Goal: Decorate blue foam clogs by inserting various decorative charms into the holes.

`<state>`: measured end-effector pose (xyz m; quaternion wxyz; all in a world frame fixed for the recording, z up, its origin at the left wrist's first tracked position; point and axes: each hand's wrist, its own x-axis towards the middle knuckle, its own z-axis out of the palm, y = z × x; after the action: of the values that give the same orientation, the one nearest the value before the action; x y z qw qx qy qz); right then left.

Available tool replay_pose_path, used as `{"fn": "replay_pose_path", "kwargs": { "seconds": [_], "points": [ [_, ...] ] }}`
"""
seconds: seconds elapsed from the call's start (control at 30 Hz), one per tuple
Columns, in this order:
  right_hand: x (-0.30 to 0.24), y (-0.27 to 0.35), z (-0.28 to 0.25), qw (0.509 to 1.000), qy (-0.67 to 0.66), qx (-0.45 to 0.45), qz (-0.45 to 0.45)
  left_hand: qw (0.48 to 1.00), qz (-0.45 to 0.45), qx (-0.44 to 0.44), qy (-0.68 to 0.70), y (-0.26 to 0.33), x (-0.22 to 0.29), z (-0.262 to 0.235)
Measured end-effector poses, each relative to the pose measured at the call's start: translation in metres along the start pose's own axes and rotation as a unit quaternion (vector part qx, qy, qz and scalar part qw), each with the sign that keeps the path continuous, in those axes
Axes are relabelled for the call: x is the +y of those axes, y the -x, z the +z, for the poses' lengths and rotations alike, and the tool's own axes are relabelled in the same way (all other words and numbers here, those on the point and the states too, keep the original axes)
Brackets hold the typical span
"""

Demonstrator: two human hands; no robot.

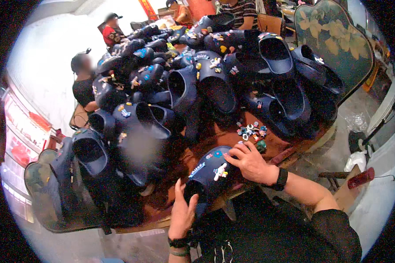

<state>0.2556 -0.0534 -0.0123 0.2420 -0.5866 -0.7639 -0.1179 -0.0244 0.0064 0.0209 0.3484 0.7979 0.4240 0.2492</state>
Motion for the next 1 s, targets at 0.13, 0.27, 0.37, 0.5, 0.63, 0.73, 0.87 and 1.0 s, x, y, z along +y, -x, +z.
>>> {"fn": "replay_pose_path", "kwargs": {
  "seconds": [0.13,0.27,0.37,0.5,0.63,0.73,0.87,1.0],
  "points": [
    [-0.006,0.005,0.005,0.998,-0.020,0.050,0.037,0.971,0.030,-0.053,-0.233,0.023,-0.057,-0.021],
    [-0.012,0.009,0.012,0.986,-0.115,0.100,0.068,0.977,0.022,-0.008,-0.214,0.037,-0.059,-0.013],
    [-0.011,0.026,0.020,0.962,-0.184,0.148,0.135,0.978,-0.071,-0.055,-0.191,0.027,-0.039,-0.015],
    [-0.011,0.036,0.033,0.921,-0.240,0.224,0.211,0.993,-0.061,0.027,-0.101,0.041,-0.042,-0.026],
    [-0.012,0.051,0.029,0.901,-0.258,0.216,0.273,0.999,-0.008,0.052,0.004,0.014,-0.019,-0.061],
    [-0.011,0.045,0.044,0.901,-0.279,0.200,0.267,0.984,-0.016,0.161,0.080,-0.033,0.033,-0.070],
    [-0.006,0.054,0.046,0.913,-0.256,0.200,0.249,0.967,0.077,0.083,0.228,-0.135,0.056,-0.098],
    [-0.007,0.050,0.046,0.914,-0.266,0.206,0.226,0.947,0.166,0.141,0.236,-0.227,0.012,-0.105]
  ]
}}
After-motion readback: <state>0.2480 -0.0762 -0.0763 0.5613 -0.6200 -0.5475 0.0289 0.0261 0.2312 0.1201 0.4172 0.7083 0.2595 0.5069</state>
